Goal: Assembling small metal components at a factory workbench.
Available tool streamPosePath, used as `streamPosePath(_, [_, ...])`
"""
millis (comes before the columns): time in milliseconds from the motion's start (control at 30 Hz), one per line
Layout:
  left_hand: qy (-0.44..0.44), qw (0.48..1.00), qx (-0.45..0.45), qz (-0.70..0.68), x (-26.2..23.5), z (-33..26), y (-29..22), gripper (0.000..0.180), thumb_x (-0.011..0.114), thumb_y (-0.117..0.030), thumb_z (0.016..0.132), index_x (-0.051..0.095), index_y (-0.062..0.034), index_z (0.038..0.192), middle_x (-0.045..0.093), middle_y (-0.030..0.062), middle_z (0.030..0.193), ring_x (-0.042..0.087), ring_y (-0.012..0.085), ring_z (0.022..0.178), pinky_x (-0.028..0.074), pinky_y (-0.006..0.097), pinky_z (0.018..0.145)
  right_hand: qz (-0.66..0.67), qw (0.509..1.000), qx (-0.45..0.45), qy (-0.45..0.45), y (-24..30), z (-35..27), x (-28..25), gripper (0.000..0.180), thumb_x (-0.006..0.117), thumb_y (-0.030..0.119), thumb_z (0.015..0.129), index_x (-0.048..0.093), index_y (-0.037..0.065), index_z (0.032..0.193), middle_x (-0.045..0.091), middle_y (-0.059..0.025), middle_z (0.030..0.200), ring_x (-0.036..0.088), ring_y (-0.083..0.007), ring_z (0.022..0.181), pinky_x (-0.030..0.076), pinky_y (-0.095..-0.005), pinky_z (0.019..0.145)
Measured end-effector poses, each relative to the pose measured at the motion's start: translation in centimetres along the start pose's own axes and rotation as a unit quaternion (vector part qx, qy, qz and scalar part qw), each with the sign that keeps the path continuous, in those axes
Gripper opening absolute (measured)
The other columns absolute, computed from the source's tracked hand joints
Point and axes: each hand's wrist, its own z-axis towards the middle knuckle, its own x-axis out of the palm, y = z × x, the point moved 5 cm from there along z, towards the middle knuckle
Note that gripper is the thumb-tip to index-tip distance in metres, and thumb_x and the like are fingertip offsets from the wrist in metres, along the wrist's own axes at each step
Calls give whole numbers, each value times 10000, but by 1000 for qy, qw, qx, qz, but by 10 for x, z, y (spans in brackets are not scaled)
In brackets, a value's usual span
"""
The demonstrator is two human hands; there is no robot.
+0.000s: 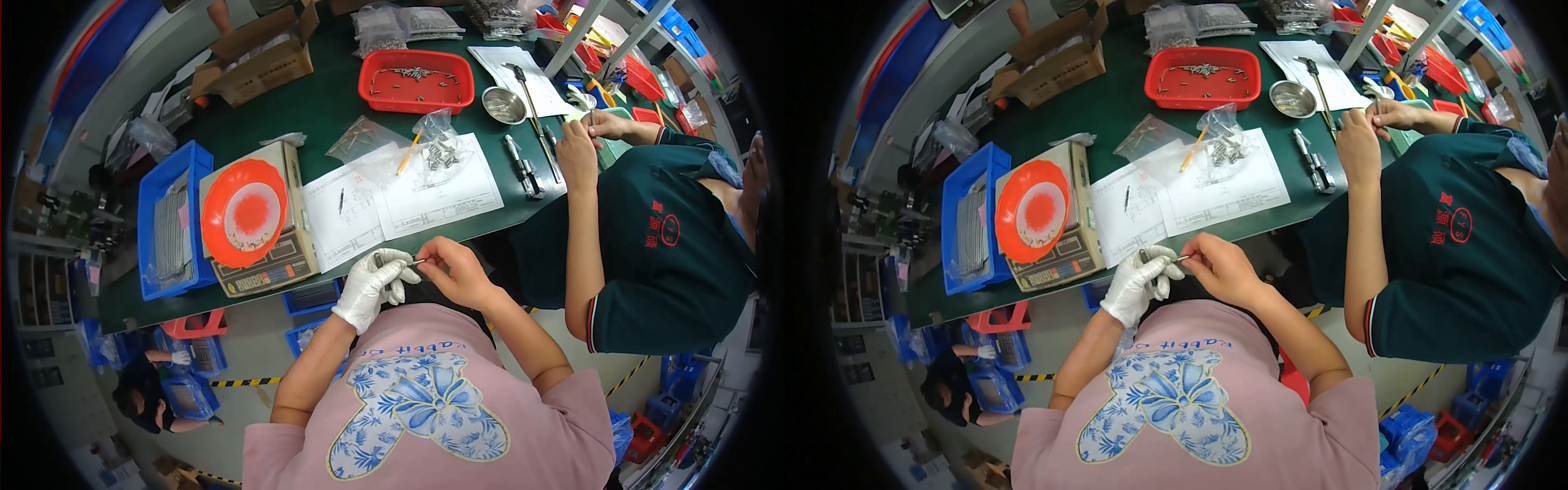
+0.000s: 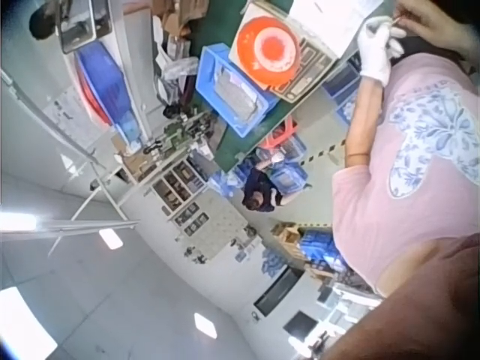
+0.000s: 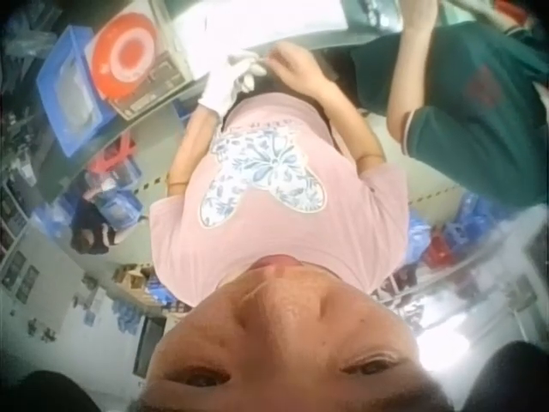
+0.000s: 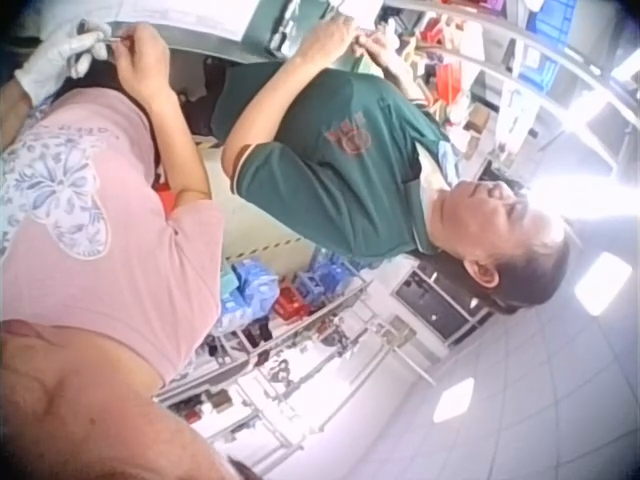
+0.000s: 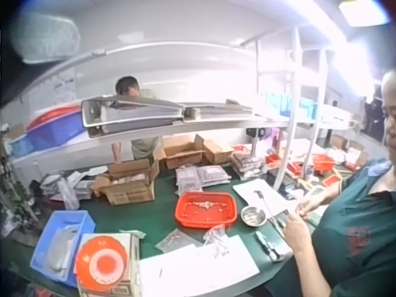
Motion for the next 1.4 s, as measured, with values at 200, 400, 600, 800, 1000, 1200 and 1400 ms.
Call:
streamPosePath(200, [19,1000,2,-17,0,3,2,125,476,-111,833,543,-29,899,611,113,736,516,99,467,406,196,412,-42,995,83,45,-19,0,5,120,564,78,776,500,9,850,526,-36,692,483,-92,585,400,-224,527])
streamPosePath(400, [31,999,1,-27,1,3,1,133,459,-114,842,540,-32,908,614,110,751,519,94,481,412,197,428,59,997,48,-2,-7,2,1,106,526,104,809,499,7,840,518,-24,662,479,-79,557,396,-216,509])
streamPosePath(600, [34,999,1,-37,1,3,1,148,455,-117,841,541,-29,922,613,113,762,525,99,493,429,207,448,80,995,64,12,-11,4,5,125,515,128,814,504,3,805,502,-60,627,471,-129,548,392,-250,513])
streamPosePath(800, [32,999,16,-32,1,4,-4,155,460,-103,829,538,-14,930,608,131,759,537,134,498,441,238,454,72,990,120,26,-19,6,3,134,524,138,805,519,7,775,499,-88,617,454,-179,535,387,-278,515])
streamPosePath(1000, [41,998,18,-40,1,4,-6,148,450,-122,839,537,-29,914,616,120,767,533,99,495,436,205,453,90,995,28,-11,-5,10,-1,144,524,142,804,523,3,766,513,-97,618,498,-185,558,381,-294,507])
streamPosePath(1200, [23,999,13,-21,1,4,-4,154,454,-126,838,540,-31,923,618,123,777,536,98,495,429,199,445,7,994,102,50,-13,8,-1,103,546,92,784,520,-3,813,546,-101,682,506,-166,560,413,-269,533])
streamPosePath(1400, [21,1000,5,-6,1,2,-3,187,462,-129,833,537,-24,969,620,128,811,538,95,504,424,194,446,48,996,79,19,-12,6,0,91,552,75,781,532,-4,821,541,-43,659,481,-96,557,404,-222,523])
